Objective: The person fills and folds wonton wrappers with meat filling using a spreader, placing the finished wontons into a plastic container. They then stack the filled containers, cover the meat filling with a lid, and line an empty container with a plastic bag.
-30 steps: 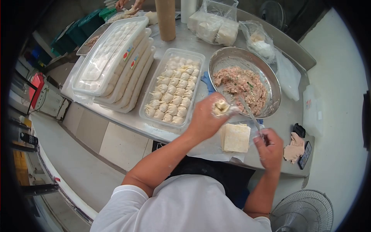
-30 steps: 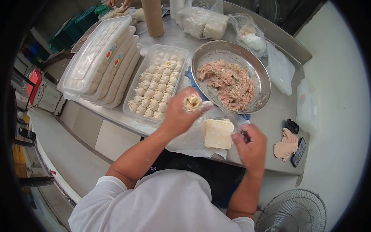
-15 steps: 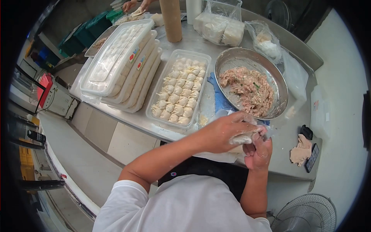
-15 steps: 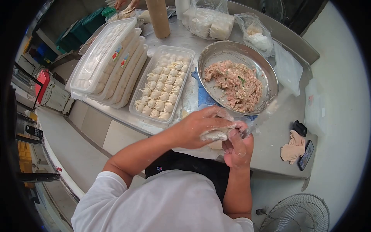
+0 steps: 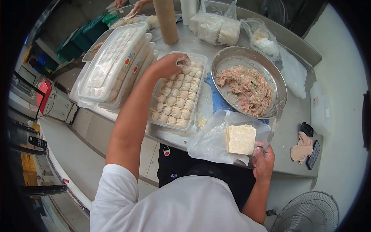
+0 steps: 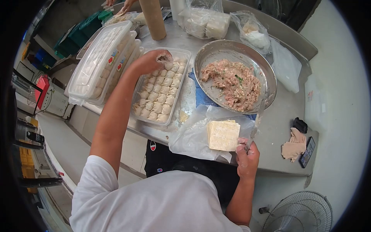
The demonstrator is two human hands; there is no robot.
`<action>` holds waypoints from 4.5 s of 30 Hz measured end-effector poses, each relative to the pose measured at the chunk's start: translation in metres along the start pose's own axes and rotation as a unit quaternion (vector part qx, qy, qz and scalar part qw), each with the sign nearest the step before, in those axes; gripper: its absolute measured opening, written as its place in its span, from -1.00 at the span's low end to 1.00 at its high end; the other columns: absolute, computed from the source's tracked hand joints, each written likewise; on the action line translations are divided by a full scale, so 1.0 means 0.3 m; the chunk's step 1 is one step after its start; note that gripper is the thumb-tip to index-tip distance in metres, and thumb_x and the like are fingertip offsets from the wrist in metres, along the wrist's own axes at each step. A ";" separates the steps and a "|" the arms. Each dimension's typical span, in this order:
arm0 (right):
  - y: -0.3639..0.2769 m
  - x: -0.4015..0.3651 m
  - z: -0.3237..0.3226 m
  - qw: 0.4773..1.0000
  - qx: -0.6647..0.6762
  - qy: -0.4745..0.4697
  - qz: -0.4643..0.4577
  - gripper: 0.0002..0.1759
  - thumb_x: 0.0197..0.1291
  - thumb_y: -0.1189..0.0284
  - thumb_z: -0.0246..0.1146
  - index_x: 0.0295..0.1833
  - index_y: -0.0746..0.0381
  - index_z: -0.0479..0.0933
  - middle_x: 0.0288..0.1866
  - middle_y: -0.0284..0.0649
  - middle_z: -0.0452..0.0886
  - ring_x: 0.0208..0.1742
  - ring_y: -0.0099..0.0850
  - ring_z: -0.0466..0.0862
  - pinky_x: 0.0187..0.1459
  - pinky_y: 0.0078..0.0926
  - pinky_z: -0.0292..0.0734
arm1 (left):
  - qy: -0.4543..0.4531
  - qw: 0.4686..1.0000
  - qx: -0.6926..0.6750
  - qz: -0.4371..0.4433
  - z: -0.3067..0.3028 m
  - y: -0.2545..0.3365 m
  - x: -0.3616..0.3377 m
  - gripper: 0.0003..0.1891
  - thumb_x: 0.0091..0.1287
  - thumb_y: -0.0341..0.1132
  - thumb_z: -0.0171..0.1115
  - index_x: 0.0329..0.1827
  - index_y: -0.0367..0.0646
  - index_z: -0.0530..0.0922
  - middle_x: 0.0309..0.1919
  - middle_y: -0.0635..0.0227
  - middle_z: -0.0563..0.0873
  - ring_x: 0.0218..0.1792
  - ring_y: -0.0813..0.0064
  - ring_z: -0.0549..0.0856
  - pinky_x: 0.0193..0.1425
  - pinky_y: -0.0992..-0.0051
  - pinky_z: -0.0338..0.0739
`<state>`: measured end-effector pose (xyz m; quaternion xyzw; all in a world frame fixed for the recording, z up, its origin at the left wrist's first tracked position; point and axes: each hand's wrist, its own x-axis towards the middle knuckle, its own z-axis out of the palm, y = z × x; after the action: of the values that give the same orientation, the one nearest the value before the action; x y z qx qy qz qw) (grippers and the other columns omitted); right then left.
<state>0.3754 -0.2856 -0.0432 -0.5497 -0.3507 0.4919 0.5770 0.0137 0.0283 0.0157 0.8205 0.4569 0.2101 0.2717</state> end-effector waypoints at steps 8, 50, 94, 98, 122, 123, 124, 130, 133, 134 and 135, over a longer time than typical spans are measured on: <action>0.057 0.038 -0.028 0.997 -0.051 0.053 -0.007 -0.61 0.34 0.27 0.29 0.14 0.29 0.51 -0.45 -0.52 0.41 -0.56 -0.78 0.26 -0.56 -0.76 0.08 | -0.091 0.990 0.108 -0.012 0.030 -0.006 0.019 -0.41 0.07 -0.67 0.06 0.20 -0.03 0.62 0.09 0.10 0.65 0.16 0.12 0.61 0.29 0.33 0.47; -0.439 0.570 0.041 0.629 -0.743 0.057 -0.222 -0.75 0.19 0.53 0.11 -0.11 0.17 0.66 -0.13 -0.01 0.66 -0.03 -0.01 0.66 0.01 -0.05 0.56 | -0.009 0.975 -0.033 0.221 0.691 0.599 -0.349 -0.74 0.13 -0.26 0.34 -0.10 -0.03 0.64 -0.07 0.24 0.61 0.04 0.08 0.55 0.10 0.06 0.41; -0.508 0.266 -0.086 0.609 -0.720 -0.123 -0.311 -0.82 0.08 0.52 0.22 -0.20 0.17 0.67 -0.39 -0.22 0.60 -0.35 -0.14 0.65 -0.29 -0.16 0.55 | 0.120 0.530 -0.817 -0.194 0.557 0.495 -0.403 -0.63 0.52 -0.27 0.04 0.29 -0.26 0.42 0.18 0.21 0.62 0.21 0.26 0.63 0.40 0.24 0.46; -0.470 0.276 -0.063 0.628 -0.695 -0.147 -0.317 -0.85 0.09 0.50 0.25 -0.21 0.19 0.66 -0.36 -0.23 0.63 -0.31 -0.15 0.67 -0.27 -0.18 0.57 | 0.130 0.529 -0.810 -0.216 0.570 0.523 -0.394 -0.64 0.53 -0.27 0.02 0.28 -0.27 0.43 0.18 0.20 0.63 0.21 0.25 0.63 0.40 0.25 0.47; -0.286 0.049 0.059 0.799 -0.500 -0.078 -0.324 -0.65 -0.04 0.64 0.31 -0.06 0.21 0.67 -0.30 -0.15 0.53 -0.29 -0.19 0.59 -0.29 -0.29 0.51 | 0.191 0.486 -0.832 -0.185 0.537 0.516 -0.376 -0.63 0.58 -0.22 -0.10 0.24 -0.32 0.40 0.13 0.10 0.60 0.18 0.27 0.61 0.39 0.24 0.44; -0.262 0.060 0.078 0.777 -0.509 -0.083 -0.361 -0.66 -0.04 0.64 0.31 -0.06 0.21 0.67 -0.30 -0.14 0.53 -0.30 -0.19 0.59 -0.29 -0.28 0.51 | 0.171 0.500 -0.831 -0.173 0.542 0.522 -0.375 -0.64 0.58 -0.22 -0.10 0.23 -0.31 0.41 0.13 0.11 0.61 0.17 0.28 0.62 0.38 0.25 0.45; -0.241 0.072 0.089 0.755 -0.515 -0.088 -0.397 -0.66 -0.03 0.64 0.31 -0.07 0.22 0.66 -0.31 -0.14 0.53 -0.31 -0.18 0.59 -0.30 -0.28 0.51 | 0.152 0.514 -0.829 -0.160 0.542 0.524 -0.375 -0.64 0.58 -0.21 -0.11 0.23 -0.30 0.41 0.13 0.13 0.61 0.16 0.29 0.62 0.36 0.26 0.46; -0.256 0.077 0.122 0.805 -0.454 -0.102 -0.368 -0.71 0.01 0.65 0.30 -0.08 0.27 0.65 -0.33 -0.12 0.54 -0.30 -0.18 0.60 -0.28 -0.30 0.52 | 0.042 0.433 -0.900 0.012 0.439 0.518 -0.420 -0.66 0.59 -0.17 -0.09 0.23 -0.21 0.43 0.18 0.18 0.58 0.17 0.31 0.62 0.36 0.26 0.46; -0.336 0.051 0.150 0.839 -0.413 -0.109 -0.336 -0.72 0.01 0.66 0.30 -0.10 0.27 0.65 -0.32 -0.10 0.54 -0.30 -0.20 0.61 -0.27 -0.32 0.52 | 0.098 0.559 -0.820 -0.069 0.421 0.506 -0.434 -0.65 0.57 -0.13 -0.04 0.23 -0.17 0.42 0.16 0.21 0.57 0.13 0.33 0.63 0.30 0.27 0.50; -0.344 0.048 0.157 0.838 -0.413 -0.114 -0.338 -0.72 0.01 0.66 0.30 -0.10 0.27 0.65 -0.32 -0.10 0.54 -0.30 -0.20 0.61 -0.27 -0.32 0.52 | 0.108 0.667 -0.730 -0.104 0.419 0.510 -0.450 -0.61 0.45 -0.21 0.21 0.22 -0.18 0.40 0.13 0.26 0.58 0.09 0.38 0.63 0.24 0.35 0.52; -0.348 0.044 0.164 0.839 -0.408 -0.134 -0.335 -0.73 0.01 0.66 0.30 -0.11 0.27 0.66 -0.32 -0.11 0.54 -0.30 -0.21 0.61 -0.28 -0.33 0.51 | 0.115 0.665 -0.730 -0.104 0.425 0.489 -0.463 -0.61 0.45 -0.21 0.21 0.22 -0.18 0.40 0.13 0.26 0.58 0.09 0.38 0.63 0.24 0.35 0.52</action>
<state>0.3515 -0.2496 0.0646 -0.5131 -0.7561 0.1498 0.3776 0.1138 -0.1877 -0.0014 0.2759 0.2673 0.5393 0.7493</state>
